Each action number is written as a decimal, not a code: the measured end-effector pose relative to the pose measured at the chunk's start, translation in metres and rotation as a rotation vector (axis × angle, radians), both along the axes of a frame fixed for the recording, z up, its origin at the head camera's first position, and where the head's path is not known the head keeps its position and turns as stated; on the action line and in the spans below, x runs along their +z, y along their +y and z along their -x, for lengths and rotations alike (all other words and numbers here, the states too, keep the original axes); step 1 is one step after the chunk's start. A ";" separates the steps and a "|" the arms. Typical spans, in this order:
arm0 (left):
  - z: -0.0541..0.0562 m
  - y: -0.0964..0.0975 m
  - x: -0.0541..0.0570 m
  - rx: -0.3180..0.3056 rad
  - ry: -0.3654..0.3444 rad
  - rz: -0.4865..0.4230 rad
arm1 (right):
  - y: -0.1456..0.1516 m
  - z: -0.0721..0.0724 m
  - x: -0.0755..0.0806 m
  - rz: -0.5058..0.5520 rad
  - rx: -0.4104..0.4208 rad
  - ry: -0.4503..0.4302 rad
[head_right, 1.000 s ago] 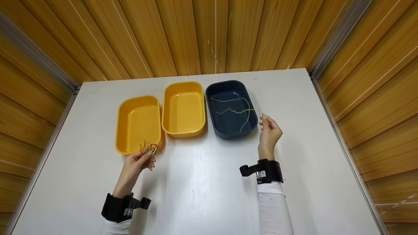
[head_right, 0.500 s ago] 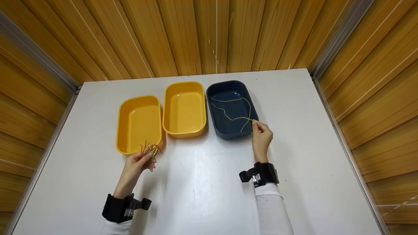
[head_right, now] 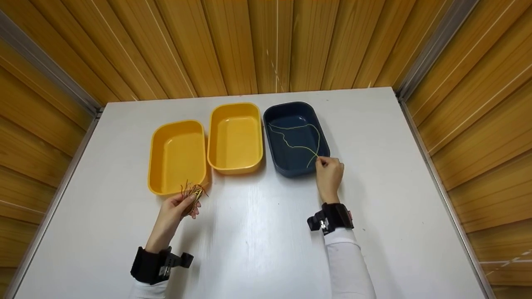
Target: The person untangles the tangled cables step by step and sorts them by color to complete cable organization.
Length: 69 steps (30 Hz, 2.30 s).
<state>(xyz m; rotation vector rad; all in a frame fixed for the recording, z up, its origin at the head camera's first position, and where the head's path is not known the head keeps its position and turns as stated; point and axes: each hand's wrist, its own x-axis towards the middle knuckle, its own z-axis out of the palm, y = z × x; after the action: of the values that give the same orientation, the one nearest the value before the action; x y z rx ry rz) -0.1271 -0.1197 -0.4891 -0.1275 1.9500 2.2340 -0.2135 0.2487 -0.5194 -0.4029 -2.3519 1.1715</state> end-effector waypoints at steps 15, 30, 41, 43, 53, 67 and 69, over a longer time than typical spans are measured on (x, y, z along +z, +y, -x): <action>-0.003 0.008 0.004 -0.028 0.018 -0.004 | 0.002 0.010 -0.003 -0.174 0.109 0.040; -0.001 0.020 0.010 -0.077 0.046 -0.019 | -0.002 0.001 0.007 -0.155 0.133 0.078; 0.002 0.029 0.015 -0.107 0.055 -0.031 | -0.014 -0.016 0.030 -0.088 0.157 0.182; 0.003 0.031 0.016 -0.112 0.056 -0.027 | -0.017 -0.019 0.033 -0.077 0.173 0.211; 0.005 0.039 0.022 -0.122 0.075 -0.002 | -0.039 -0.035 0.045 -0.027 0.280 0.273; 0.007 0.051 0.027 -0.158 0.077 -0.025 | -0.073 -0.054 0.052 0.053 0.381 0.245; 0.007 0.053 0.027 -0.159 0.073 -0.027 | -0.078 -0.056 0.052 0.077 0.393 0.221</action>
<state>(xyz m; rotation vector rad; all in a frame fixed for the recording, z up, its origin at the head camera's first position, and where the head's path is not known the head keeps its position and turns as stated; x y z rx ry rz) -0.1338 -0.0667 -0.4626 0.1106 1.8915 2.1901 -0.1577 0.1711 -0.4673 0.1696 -2.2544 1.4030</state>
